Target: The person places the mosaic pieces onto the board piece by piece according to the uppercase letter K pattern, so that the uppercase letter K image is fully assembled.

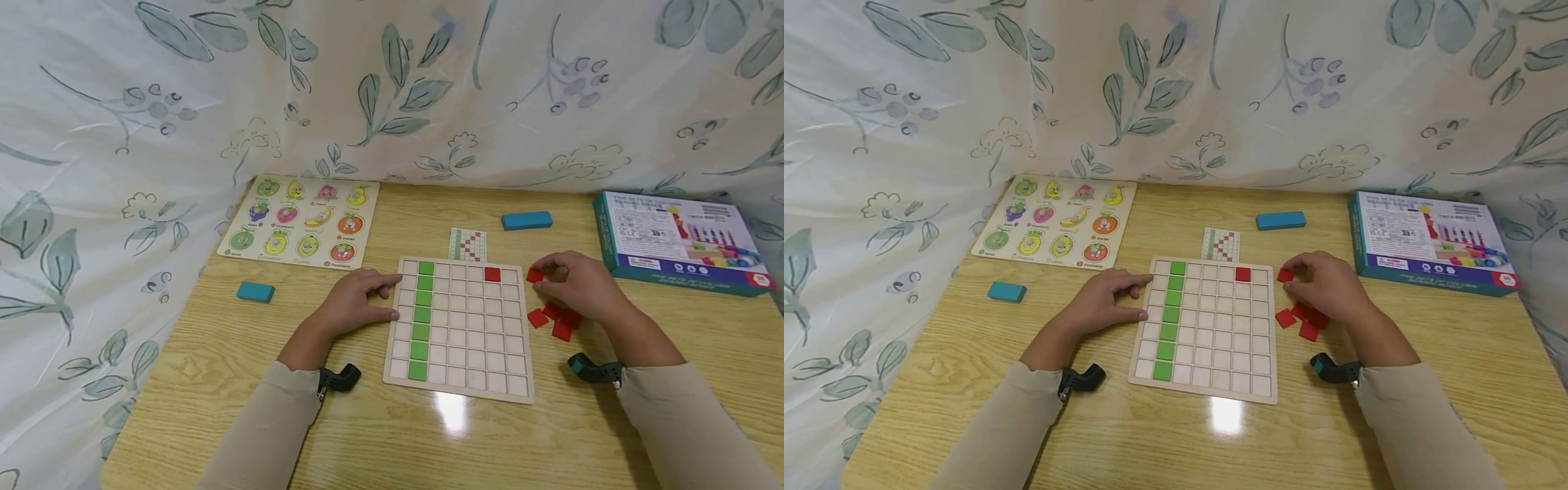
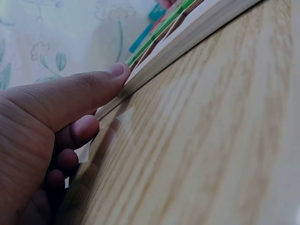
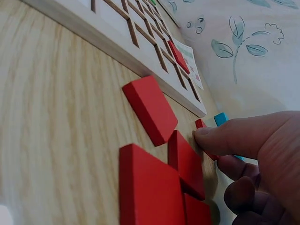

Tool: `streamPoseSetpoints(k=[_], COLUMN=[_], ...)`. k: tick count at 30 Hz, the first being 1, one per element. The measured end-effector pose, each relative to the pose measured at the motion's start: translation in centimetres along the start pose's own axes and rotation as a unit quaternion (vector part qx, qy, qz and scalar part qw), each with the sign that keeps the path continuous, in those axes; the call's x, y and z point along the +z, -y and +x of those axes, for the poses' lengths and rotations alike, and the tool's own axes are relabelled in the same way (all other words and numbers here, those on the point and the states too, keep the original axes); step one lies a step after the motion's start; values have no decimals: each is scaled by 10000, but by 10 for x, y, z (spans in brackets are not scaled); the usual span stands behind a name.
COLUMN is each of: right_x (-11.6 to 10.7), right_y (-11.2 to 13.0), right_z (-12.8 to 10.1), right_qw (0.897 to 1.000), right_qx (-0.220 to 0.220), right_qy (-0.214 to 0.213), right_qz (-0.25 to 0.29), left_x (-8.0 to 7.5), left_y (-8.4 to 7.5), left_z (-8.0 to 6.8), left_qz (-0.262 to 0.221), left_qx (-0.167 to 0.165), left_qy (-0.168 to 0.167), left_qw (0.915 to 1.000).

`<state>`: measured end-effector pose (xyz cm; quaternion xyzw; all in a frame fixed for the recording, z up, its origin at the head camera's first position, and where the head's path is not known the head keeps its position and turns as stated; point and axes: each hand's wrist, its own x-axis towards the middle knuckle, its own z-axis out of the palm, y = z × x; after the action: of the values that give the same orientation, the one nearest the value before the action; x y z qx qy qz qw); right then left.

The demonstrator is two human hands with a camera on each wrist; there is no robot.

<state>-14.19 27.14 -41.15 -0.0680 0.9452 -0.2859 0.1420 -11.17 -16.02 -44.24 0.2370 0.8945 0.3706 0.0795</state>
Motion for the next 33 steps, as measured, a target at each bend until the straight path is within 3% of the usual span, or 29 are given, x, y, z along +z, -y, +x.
streamPoseSetpoints(k=[18,33], right_x=[-1,7], right_y=[4,21], right_z=[3,4], right_qw=[10000,9996], right_qx=[34,-283], right_qy=[21,-28], right_qz=[-44,54], left_x=[-2,-3], left_y=[-3,-5], left_z=[-1,-1], left_qz=[-49,-52], left_qx=[-2,5], left_qy=[3,30], left_qw=[10000,10000])
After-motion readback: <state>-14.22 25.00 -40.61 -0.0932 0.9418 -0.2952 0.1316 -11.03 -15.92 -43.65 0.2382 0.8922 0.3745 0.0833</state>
